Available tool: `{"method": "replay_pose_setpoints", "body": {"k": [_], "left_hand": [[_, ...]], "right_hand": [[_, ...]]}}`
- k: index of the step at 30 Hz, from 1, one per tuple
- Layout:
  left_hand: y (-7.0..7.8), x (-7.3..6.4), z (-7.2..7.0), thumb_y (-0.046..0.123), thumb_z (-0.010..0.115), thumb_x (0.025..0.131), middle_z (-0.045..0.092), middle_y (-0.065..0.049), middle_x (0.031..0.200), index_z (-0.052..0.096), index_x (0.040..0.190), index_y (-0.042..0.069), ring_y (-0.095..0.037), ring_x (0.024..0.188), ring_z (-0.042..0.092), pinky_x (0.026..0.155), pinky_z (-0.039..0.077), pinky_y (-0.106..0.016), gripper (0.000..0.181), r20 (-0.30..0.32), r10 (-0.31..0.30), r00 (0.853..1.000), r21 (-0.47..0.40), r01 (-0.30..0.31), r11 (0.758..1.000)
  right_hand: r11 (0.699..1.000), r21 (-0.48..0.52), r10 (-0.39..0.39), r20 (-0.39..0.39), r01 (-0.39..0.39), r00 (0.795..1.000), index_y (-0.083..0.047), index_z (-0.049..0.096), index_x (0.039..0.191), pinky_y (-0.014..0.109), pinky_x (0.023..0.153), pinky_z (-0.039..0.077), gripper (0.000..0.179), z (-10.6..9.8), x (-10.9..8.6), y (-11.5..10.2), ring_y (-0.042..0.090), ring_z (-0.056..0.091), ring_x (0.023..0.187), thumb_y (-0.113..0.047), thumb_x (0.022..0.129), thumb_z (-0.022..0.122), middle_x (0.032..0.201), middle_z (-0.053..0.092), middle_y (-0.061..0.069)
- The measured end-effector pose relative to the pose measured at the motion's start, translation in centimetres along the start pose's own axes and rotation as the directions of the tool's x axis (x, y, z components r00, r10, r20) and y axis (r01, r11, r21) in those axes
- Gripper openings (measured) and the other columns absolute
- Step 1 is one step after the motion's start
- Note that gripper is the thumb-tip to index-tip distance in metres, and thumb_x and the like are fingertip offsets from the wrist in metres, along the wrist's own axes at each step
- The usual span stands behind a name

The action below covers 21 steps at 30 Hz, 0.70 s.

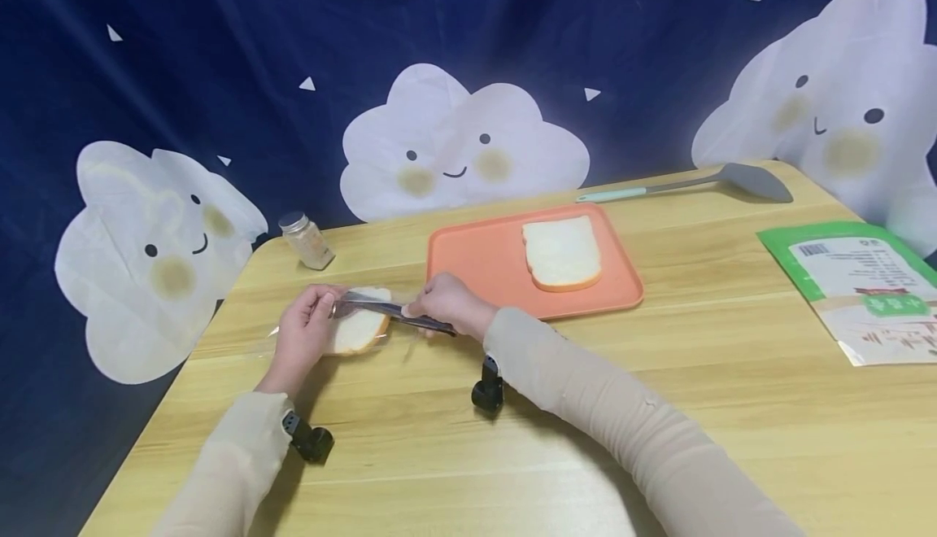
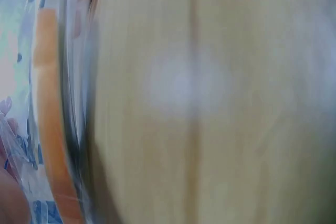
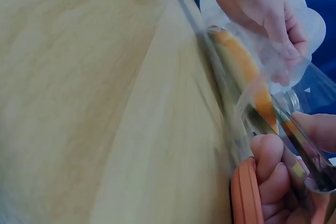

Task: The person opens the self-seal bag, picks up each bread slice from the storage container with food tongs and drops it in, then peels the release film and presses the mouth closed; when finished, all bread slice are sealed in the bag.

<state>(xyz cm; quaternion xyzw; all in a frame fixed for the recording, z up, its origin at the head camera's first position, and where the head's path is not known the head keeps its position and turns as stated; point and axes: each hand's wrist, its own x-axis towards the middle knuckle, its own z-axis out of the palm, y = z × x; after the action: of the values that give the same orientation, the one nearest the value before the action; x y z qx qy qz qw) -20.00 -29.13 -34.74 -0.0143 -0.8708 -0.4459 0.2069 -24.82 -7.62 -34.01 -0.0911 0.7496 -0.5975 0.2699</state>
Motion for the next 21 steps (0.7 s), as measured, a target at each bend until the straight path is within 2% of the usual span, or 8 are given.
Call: {"method": "replay_pose_setpoints", "body": {"k": [2, 4, 6, 9, 11, 13, 17, 21], "left_hand": [[-0.1, 0.0, -0.2, 0.011, 0.044, 0.097, 0.062, -0.02, 0.113, 0.058, 0.096, -0.006, 0.01, 0.093, 0.051, 0.085, 0.038, -0.008, 0.022, -0.008, -0.052, 0.999, -0.018, 0.052, 0.998], [-0.1, 0.0, -0.3, 0.012, 0.043, 0.098, 0.062, -0.019, 0.114, 0.057, 0.096, -0.006, 0.01, 0.093, 0.051, 0.086, 0.038, -0.009, 0.023, -0.012, -0.089, 0.996, -0.021, 0.089, 0.996], [-0.1, 0.0, -0.4, 0.014, 0.042, 0.098, 0.062, -0.017, 0.115, 0.056, 0.096, -0.006, 0.01, 0.094, 0.05, 0.089, 0.039, -0.011, 0.024, -0.006, -0.114, 0.993, -0.002, 0.114, 0.993], [-0.1, 0.3, -0.6, 0.017, 0.042, 0.099, 0.062, -0.015, 0.115, 0.056, 0.096, -0.004, 0.008, 0.095, 0.05, 0.091, 0.039, -0.014, 0.025, -0.002, -0.133, 0.991, 0.022, 0.133, 0.991], [-0.2, 0.4, -0.7, 0.018, 0.041, 0.099, 0.063, -0.014, 0.116, 0.056, 0.096, -0.003, 0.005, 0.098, 0.051, 0.093, 0.039, -0.018, 0.026, 0.0, -0.138, 0.99, 0.044, 0.138, 0.989], [-0.3, 0.5, -0.7, 0.019, 0.041, 0.099, 0.063, -0.013, 0.116, 0.056, 0.097, -0.003, 0.002, 0.101, 0.051, 0.093, 0.038, -0.019, 0.027, -0.006, -0.138, 0.99, 0.055, 0.139, 0.989], [-0.4, 0.4, -0.7, 0.017, 0.043, 0.099, 0.063, -0.014, 0.114, 0.059, 0.096, -0.003, 0.002, 0.101, 0.051, 0.091, 0.038, -0.017, 0.025, -0.029, -0.11, 0.994, 0.056, 0.111, 0.992], [-0.3, 0.2, -0.3, 0.01, 0.047, 0.096, 0.065, -0.017, 0.107, 0.061, 0.092, -0.004, 0.011, 0.092, 0.05, 0.085, 0.037, -0.01, 0.02, -0.029, -0.002, 1.0, 0.04, 0.004, 0.999]], "right_hand": [[1.0, -0.012, 0.001, 0.016, 0.0, 1.0, -0.006, 0.059, 0.062, 0.025, 0.045, 0.04, 0.024, -0.1, -0.1, -0.1, 0.016, 0.055, 0.047, -0.01, 0.085, 0.066, 0.095, 0.07, 0.006], [1.0, -0.031, 0.005, 0.029, -0.004, 1.0, -0.005, 0.059, 0.062, 0.026, 0.045, 0.039, 0.025, -0.2, -0.1, -0.1, 0.016, 0.054, 0.046, -0.012, 0.085, 0.066, 0.09, 0.07, 0.006], [1.0, -0.028, 0.013, 0.042, -0.012, 0.999, -0.003, 0.067, 0.073, 0.026, 0.045, 0.041, 0.015, -0.4, -0.2, -0.3, 0.016, 0.053, 0.045, -0.012, 0.085, 0.066, 0.084, 0.069, 0.01], [0.999, -0.005, 0.038, 0.064, -0.038, 0.997, -0.003, 0.069, 0.083, 0.027, 0.045, 0.044, 0.009, -0.9, -0.3, -0.5, 0.016, 0.051, 0.045, -0.012, 0.085, 0.065, 0.077, 0.066, 0.016], [0.999, 0.002, 0.037, 0.079, -0.038, 0.996, -0.004, 0.066, 0.075, 0.027, 0.047, 0.046, 0.012, -1.3, -0.4, -0.7, 0.016, 0.051, 0.045, -0.01, 0.085, 0.065, 0.08, 0.067, 0.013], [1.0, -0.017, 0.026, 0.092, -0.024, 0.995, -0.006, 0.057, 0.062, 0.027, 0.048, 0.046, 0.025, -1.6, -0.6, -0.8, 0.016, 0.05, 0.045, -0.009, 0.085, 0.065, 0.083, 0.068, 0.01], [0.997, -0.077, -0.013, 0.106, 0.022, 0.994, -0.008, 0.042, 0.049, 0.028, 0.048, 0.045, 0.042, -2.1, -0.8, -0.6, 0.018, 0.05, 0.044, -0.007, 0.084, 0.064, 0.085, 0.07, 0.012], [0.997, -0.076, -0.018, 0.103, 0.026, 0.994, -0.006, 0.049, 0.051, 0.029, 0.049, 0.047, 0.036, -2.2, -0.7, 0.0, 0.018, 0.052, 0.046, -0.008, 0.084, 0.065, 0.075, 0.068, 0.016]]}}
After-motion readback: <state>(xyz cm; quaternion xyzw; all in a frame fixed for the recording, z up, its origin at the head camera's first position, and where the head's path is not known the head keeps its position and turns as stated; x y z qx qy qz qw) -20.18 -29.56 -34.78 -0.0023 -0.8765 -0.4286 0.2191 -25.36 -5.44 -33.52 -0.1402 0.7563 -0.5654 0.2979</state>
